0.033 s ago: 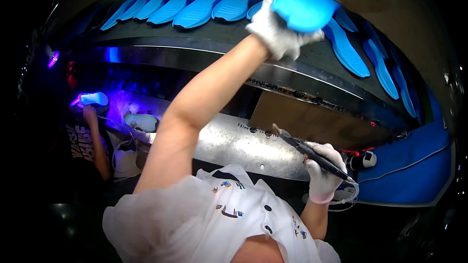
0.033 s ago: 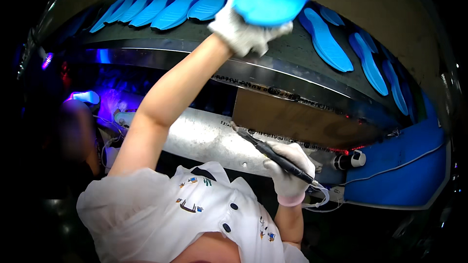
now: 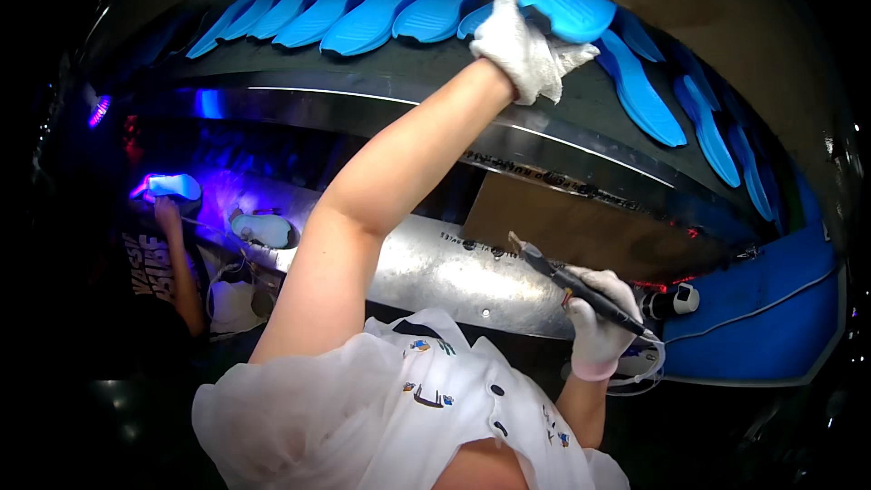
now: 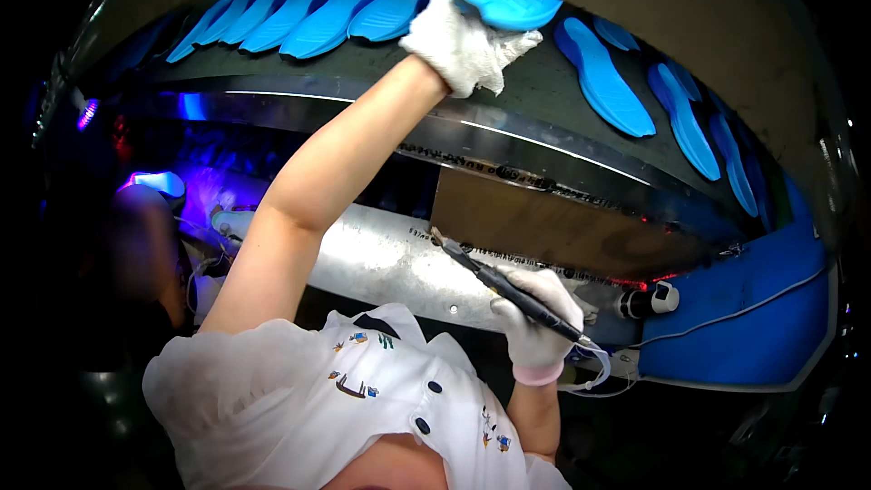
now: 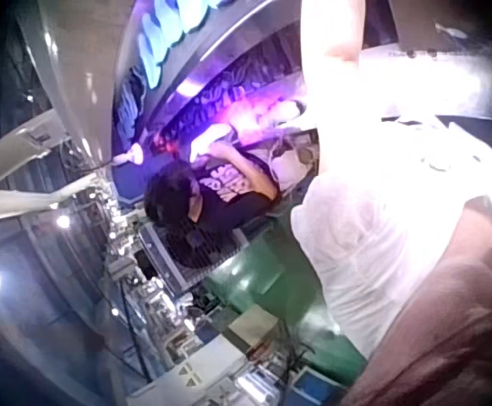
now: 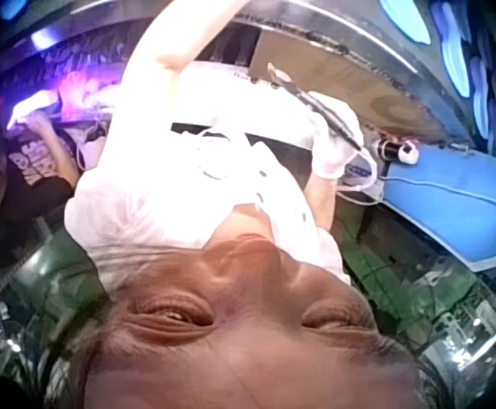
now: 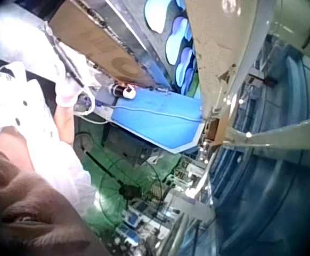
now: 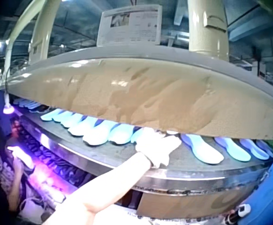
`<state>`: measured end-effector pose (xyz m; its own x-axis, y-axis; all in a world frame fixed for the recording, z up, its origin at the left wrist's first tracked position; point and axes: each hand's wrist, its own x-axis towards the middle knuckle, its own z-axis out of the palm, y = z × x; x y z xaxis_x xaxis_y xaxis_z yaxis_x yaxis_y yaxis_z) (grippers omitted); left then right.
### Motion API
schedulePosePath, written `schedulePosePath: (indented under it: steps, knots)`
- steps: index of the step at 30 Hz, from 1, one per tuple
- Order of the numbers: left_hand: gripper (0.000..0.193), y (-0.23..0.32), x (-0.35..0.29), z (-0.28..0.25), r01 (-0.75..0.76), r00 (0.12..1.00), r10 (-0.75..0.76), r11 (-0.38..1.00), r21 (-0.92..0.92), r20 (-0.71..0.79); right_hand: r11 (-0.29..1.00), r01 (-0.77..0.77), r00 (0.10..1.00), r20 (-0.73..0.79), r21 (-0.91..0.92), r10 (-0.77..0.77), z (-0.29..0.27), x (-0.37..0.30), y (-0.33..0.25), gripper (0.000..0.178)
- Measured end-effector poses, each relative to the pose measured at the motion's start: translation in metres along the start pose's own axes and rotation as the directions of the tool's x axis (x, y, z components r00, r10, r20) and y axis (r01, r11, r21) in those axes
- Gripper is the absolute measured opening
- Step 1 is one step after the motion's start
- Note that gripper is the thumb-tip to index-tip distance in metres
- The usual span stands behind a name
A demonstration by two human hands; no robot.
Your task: The person applies glue to blue shoe soles using a brush and then places the soles onto a moving conveyor belt.
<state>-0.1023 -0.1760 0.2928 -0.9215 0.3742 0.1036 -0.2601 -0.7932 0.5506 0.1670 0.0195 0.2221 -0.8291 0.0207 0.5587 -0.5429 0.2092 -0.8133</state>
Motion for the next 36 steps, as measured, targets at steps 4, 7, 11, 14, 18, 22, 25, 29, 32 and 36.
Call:
schedulePosePath:
  steps: [4, 7, 11, 14, 18, 22, 25, 29, 32, 36]
  knots:
    - [0.053, 0.010, -0.004, -0.002, -0.104, 0.929, 0.343, -0.108, 0.989, 0.136, 0.952, -0.306, 0.936, -0.176, 0.028, 0.306, -0.010, -0.029, 0.017, 0.025]
    - [0.040, 0.036, -0.031, -0.038, 0.146, 0.825, 0.451, -0.752, 0.643, 0.340, 0.899, -0.360, 0.901, -0.156, 0.251, 0.405, -0.014, -0.039, 0.030, 0.019]
    - [0.030, 0.054, -0.038, -0.045, 0.267, 0.914, 0.402, -0.694, 0.669, 0.052, 0.839, -0.444, 0.802, -0.277, 0.314, 0.528, -0.002, -0.032, 0.030, 0.021]
    - [0.023, 0.055, -0.068, -0.063, 0.009, 0.834, 0.391, -0.715, 0.700, 0.389, 0.843, -0.389, 0.802, -0.314, 0.372, 0.508, -0.001, -0.024, 0.048, 0.022]
    - [0.012, 0.030, -0.152, -0.061, -0.170, 0.746, 0.556, -0.373, 0.912, 0.366, 0.746, -0.362, 0.713, -0.349, 0.559, 0.608, -0.015, -0.015, 0.065, 0.019]
    - [0.067, 0.015, -0.224, -0.045, -0.429, 0.888, 0.455, 0.870, 0.245, -0.061, 0.578, -0.353, 0.612, -0.286, 0.736, 0.738, -0.015, -0.009, 0.070, 0.018]
    - [0.093, 0.019, -0.214, -0.064, 0.047, 0.987, 0.003, 0.953, -0.299, 0.164, 0.548, -0.361, 0.591, -0.270, 0.755, 0.761, -0.012, -0.010, 0.069, 0.016]
    - [0.107, -0.017, -0.168, -0.078, 0.236, 0.908, -0.078, 0.907, -0.350, 0.412, 0.530, -0.335, 0.677, -0.192, 0.779, 0.711, -0.008, -0.014, 0.074, 0.016]
    - [0.107, -0.044, -0.171, -0.074, 0.054, 0.976, -0.002, 0.971, -0.231, 0.217, 0.568, -0.371, 0.701, -0.180, 0.734, 0.690, -0.010, -0.011, 0.071, 0.018]
    - [0.102, -0.071, -0.185, -0.048, 0.085, 0.987, -0.048, 0.965, -0.248, 0.151, 0.745, -0.357, 0.809, -0.213, 0.563, 0.549, 0.018, 0.055, 0.041, 0.013]
